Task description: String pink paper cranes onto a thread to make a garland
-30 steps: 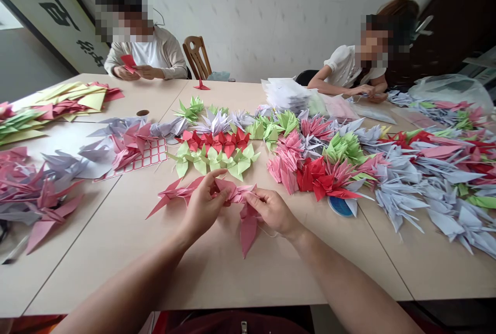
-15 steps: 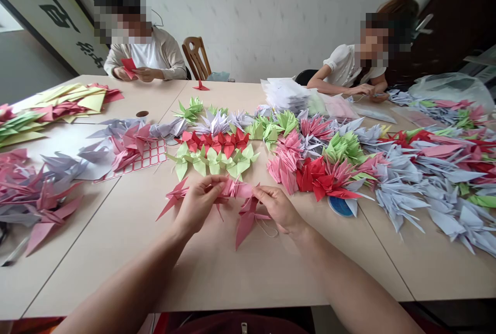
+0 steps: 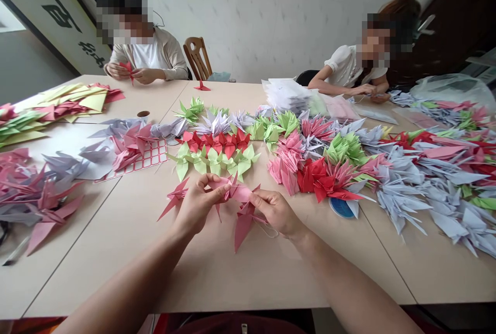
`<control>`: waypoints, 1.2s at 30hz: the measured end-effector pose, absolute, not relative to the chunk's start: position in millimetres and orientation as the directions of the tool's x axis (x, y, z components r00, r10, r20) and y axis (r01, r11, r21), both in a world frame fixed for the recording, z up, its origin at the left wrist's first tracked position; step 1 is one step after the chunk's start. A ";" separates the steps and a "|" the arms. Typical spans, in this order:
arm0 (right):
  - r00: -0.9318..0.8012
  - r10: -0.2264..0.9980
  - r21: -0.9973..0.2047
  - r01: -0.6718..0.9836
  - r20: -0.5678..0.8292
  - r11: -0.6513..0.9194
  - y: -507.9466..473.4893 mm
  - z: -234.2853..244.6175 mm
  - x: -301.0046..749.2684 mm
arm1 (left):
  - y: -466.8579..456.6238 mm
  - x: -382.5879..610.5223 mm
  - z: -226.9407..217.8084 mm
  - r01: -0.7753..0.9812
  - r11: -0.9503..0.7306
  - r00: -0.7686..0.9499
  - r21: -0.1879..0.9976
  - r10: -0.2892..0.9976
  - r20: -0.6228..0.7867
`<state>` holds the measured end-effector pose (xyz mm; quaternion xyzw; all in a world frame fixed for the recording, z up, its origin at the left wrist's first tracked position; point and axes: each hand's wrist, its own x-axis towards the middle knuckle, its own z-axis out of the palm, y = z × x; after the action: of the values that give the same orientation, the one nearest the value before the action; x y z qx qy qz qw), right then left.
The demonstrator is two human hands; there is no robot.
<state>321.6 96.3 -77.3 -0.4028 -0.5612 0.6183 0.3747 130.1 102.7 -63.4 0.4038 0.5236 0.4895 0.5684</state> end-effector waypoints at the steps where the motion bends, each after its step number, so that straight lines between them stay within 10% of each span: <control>1: -0.397 0.916 -0.998 -0.002 -0.063 -0.070 96.0 -76.2 321.5 | 102.6 129.9 -63.8 -0.128 0.192 -0.029 0.973 0.980 -0.197; 12: -0.417 0.909 -0.994 0.105 -0.019 0.027 96.7 -79.2 323.5 | 101.3 131.0 -64.0 -0.050 0.118 -0.063 0.992 0.991 -0.121; 18: -0.087 0.994 -0.979 0.188 0.062 0.078 100.3 -75.0 325.5 | 92.3 138.8 -64.2 0.053 0.058 0.068 0.997 0.996 -0.061; 26: -0.364 0.929 -0.993 0.119 -0.065 -0.023 98.3 -75.4 321.4 | 87.6 142.5 -67.5 0.236 -0.049 0.155 0.971 0.988 0.013; 36: -0.551 0.824 -0.964 -0.126 -0.128 -0.235 104.9 -71.0 335.3 | 90.0 140.1 -67.2 -0.017 0.086 0.228 0.996 0.970 -0.080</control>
<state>335.3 104.9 -71.0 -0.3354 -0.5204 0.7105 0.3345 140.1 90.0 -67.2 0.5261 0.4533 0.4247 0.5809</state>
